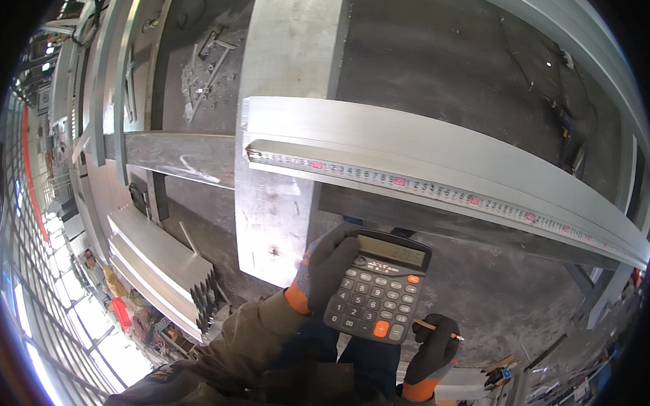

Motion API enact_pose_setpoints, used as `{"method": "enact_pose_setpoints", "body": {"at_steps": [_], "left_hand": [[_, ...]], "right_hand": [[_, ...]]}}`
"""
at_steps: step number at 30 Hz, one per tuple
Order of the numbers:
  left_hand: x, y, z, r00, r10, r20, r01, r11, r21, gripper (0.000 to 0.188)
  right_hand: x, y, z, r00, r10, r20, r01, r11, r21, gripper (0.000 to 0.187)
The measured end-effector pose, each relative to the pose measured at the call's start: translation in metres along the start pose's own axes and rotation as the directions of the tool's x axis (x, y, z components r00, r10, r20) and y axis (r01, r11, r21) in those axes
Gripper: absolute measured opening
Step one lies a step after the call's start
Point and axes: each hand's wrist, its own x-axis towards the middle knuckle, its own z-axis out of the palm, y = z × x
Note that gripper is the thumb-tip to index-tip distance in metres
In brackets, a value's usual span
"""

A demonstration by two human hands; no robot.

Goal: The person measures a metal frame with a tape measure, records values on a calculator, and marks the frame with a pencil. They repeat this process for multiple sections of the frame, occasionally adjusting the tape measure and repositioning the frame.

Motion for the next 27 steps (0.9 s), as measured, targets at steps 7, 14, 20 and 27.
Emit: {"method": "enact_pose_setpoints", "body": {"at_steps": [7,14,20,27], "left_hand": [[-0.001,-0.006,0.000,0.996,0.085,-0.011,-0.085,0.996,0.004,0.027],[-0.002,0.007,0.000,0.988,0.149,-0.047,-0.144,0.986,0.088,0.027],[-0.004,0.024,-0.001,1.000,0.005,-0.017,-0.003,0.993,0.122,0.031],[-0.004,0.017,-0.002,0.998,0.065,-0.005,-0.064,0.991,0.114,0.031]], "right_hand": [[-0.001,-0.010,0.002,0.999,0.044,0.001,-0.042,0.965,-0.260,0.045],[-0.006,-0.020,0.011,0.995,0.097,0.015,-0.095,0.992,-0.084,0.044],[-0.006,-0.029,0.015,0.997,0.072,0.035,-0.066,0.988,-0.143,0.033],[-0.008,-0.033,0.015,0.994,0.106,0.001,-0.104,0.975,-0.197,0.032]]}}
